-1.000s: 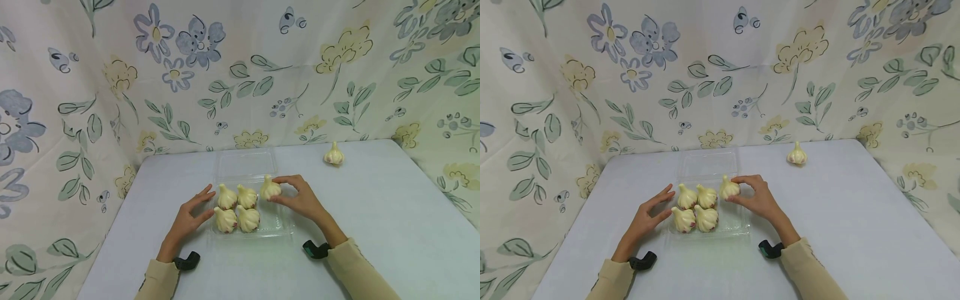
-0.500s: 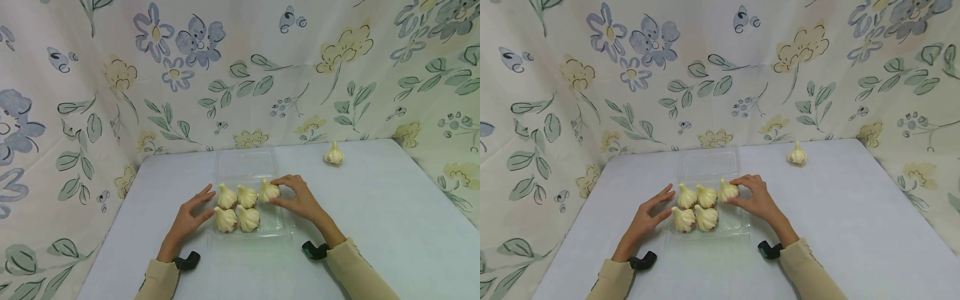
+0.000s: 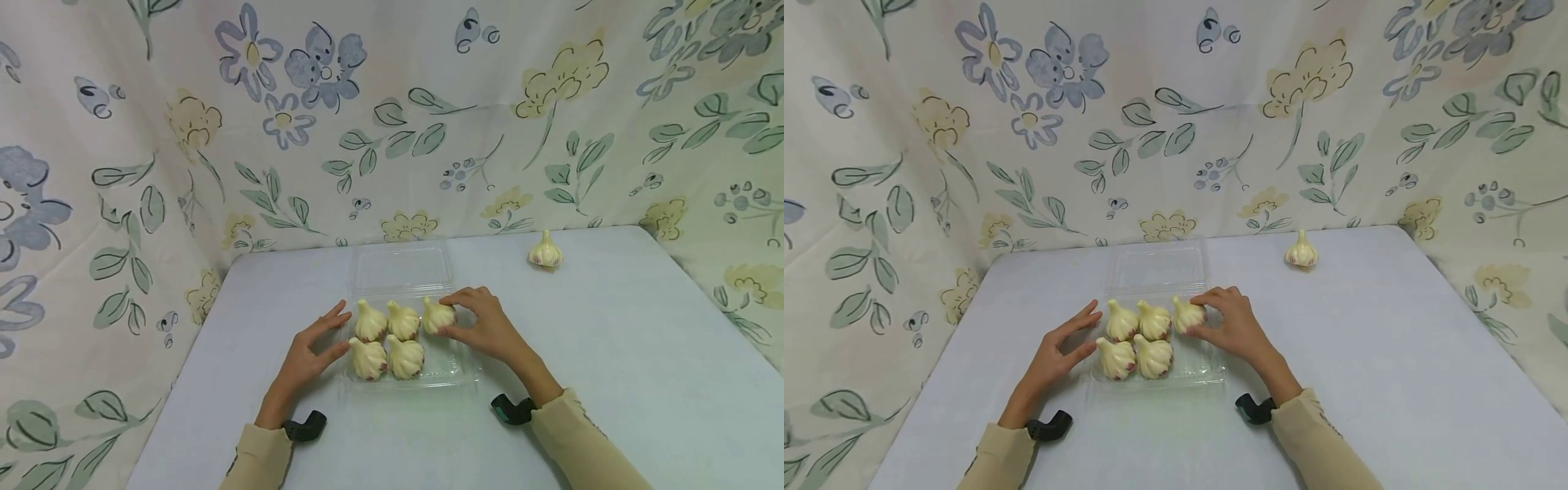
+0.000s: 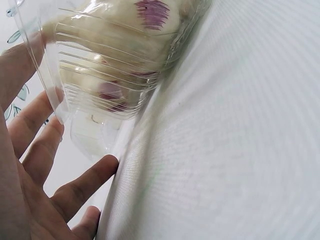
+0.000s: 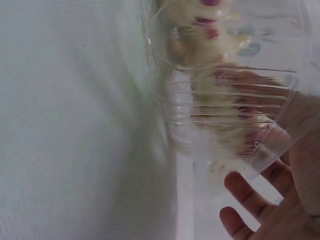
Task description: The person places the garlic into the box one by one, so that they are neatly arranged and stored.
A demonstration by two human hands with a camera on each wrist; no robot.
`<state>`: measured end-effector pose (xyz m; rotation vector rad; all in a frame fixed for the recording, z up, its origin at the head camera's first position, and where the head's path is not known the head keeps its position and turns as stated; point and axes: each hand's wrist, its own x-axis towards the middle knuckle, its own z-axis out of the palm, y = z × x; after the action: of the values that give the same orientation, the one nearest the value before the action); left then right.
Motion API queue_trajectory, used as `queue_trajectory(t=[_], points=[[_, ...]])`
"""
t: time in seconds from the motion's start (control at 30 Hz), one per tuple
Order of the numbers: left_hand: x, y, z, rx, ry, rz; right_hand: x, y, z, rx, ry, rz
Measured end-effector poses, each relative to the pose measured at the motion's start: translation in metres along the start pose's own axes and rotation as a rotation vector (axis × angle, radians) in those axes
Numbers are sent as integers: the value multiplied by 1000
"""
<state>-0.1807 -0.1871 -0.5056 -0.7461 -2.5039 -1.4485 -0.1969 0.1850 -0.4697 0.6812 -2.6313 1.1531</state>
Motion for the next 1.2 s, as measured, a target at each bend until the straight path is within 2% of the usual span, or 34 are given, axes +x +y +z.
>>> queue_trajectory(t=[0.77,1.2], points=[[0,2,-1,-8,-7,-12,0,-15,0,-170,-38,49],[0,3,0,-2,-4,-10,-2,-17,1,-200,-42,50]])
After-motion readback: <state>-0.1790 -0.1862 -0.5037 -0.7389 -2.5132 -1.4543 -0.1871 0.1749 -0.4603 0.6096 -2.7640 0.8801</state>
